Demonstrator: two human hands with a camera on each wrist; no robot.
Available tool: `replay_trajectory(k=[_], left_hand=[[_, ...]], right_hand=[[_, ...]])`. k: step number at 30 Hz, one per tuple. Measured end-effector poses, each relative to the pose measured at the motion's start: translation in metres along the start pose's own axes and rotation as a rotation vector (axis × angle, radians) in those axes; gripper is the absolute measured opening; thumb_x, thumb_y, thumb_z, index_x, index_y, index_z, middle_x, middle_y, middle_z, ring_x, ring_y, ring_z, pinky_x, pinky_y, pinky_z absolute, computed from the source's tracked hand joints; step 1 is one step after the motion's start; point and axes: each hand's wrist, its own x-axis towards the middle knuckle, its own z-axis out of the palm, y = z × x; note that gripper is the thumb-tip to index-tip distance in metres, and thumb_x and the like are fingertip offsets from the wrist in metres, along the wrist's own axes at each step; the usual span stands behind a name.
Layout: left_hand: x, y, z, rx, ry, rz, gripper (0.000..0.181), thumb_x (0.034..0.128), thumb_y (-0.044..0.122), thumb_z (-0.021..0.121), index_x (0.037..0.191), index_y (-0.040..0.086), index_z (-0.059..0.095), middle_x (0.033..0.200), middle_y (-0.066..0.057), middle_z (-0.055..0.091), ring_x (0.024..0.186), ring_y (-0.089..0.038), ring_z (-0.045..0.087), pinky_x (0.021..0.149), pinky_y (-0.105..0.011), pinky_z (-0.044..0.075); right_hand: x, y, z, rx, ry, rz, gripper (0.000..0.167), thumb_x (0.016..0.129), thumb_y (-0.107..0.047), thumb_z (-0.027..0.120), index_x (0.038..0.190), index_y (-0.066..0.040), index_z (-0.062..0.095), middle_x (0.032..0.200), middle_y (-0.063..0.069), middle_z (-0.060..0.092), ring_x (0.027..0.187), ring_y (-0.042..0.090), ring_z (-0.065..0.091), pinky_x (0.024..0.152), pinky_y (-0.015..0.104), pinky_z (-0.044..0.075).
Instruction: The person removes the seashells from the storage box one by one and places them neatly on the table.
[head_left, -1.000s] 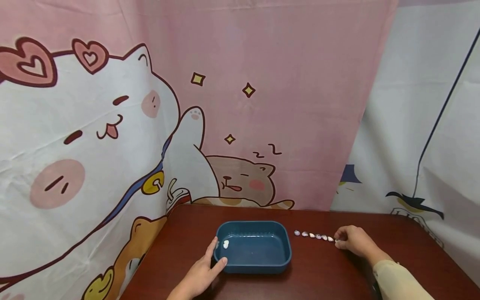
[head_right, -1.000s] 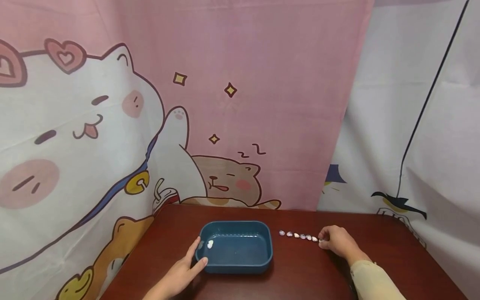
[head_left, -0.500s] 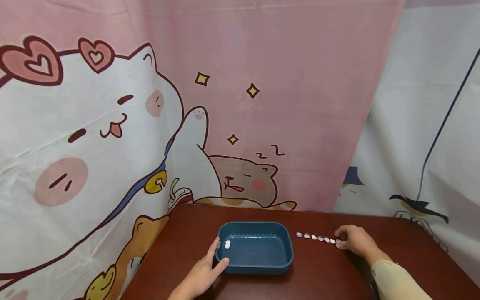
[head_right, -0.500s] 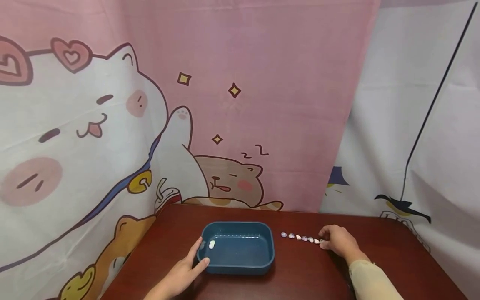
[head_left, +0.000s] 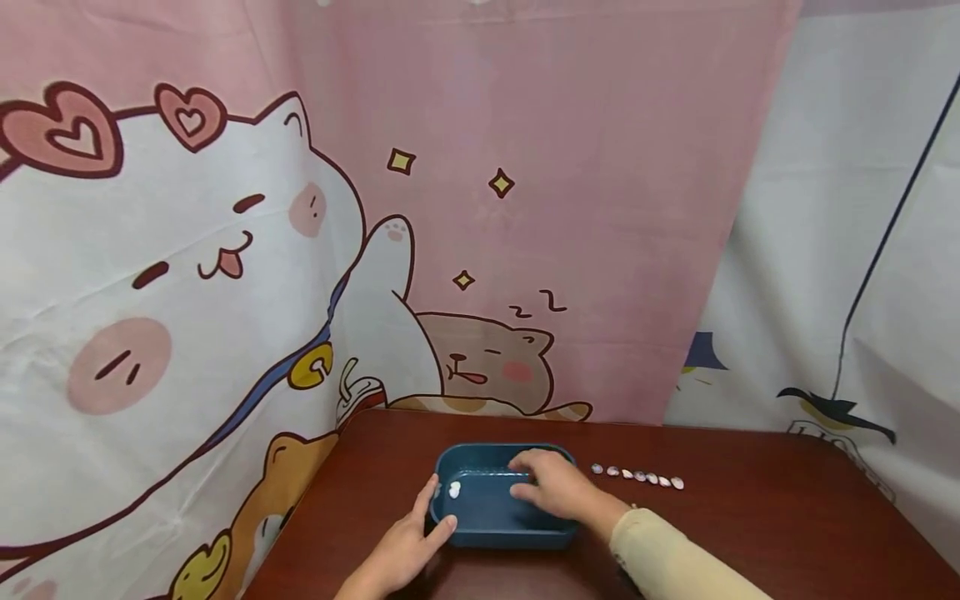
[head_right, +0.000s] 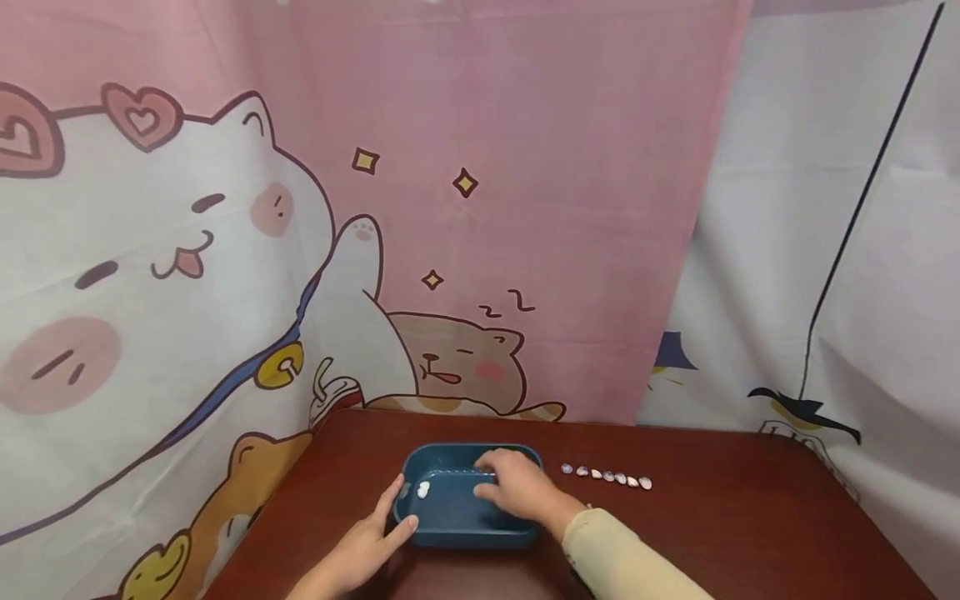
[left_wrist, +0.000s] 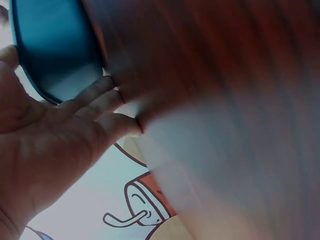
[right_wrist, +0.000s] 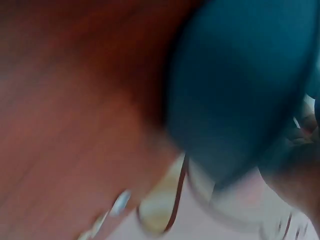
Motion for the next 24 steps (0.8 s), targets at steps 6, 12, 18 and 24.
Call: replay_trajectory(k=[6,12,18,24], left_hand=[[0.003,-0.001,-0.004,-0.036,-0.047,-0.021,0.091,0.1051,0.066,0.052,0.172,0.017,0.015,0.155,-0.034,0.052,0.131,-0.053,0.062,0.103,-0.078,0.045],[0.006,0.001,-0.012,-0.016,-0.080,-0.030,0.092,0.1041,0.067,0.054,0.171,0.018,0.014,0.152,-0.035,0.055,0.130,-0.050,0.063,0.106,-0.075,0.045],[0.005,0.002,-0.013,-0.012,-0.087,-0.020,0.093,0.1041,0.067,0.054,0.171,0.018,0.013,0.146,-0.032,0.061,0.129,-0.046,0.065,0.107,-0.072,0.046],[0.004,0.001,-0.014,-0.029,-0.087,-0.025,0.093,0.1037,0.068,0.053,0.172,0.018,0.014,0.150,-0.031,0.059,0.131,-0.046,0.065,0.109,-0.072,0.046]], right_hand=[[0.039,-0.032,0.048,-0.069,-0.207,0.111,0.070,0.095,-0.038,0.081,0.153,-0.007,0.056,0.154,0.013,0.060,0.142,0.032,0.058,0.118,0.055,0.047],[0.065,-0.049,0.066,-0.114,-0.198,0.114,0.061,0.097,-0.033,0.080,0.150,-0.008,0.060,0.149,0.012,0.065,0.138,0.029,0.062,0.117,0.051,0.049],[0.081,-0.060,0.087,-0.193,-0.118,0.042,0.021,0.096,-0.021,0.081,0.114,-0.009,0.082,0.111,0.003,0.078,0.102,0.018,0.070,0.096,0.038,0.060],[0.087,-0.066,0.097,-0.128,-0.086,0.072,0.004,0.092,-0.010,0.082,0.089,-0.012,0.084,0.081,-0.004,0.076,0.071,0.009,0.063,0.073,0.030,0.059]])
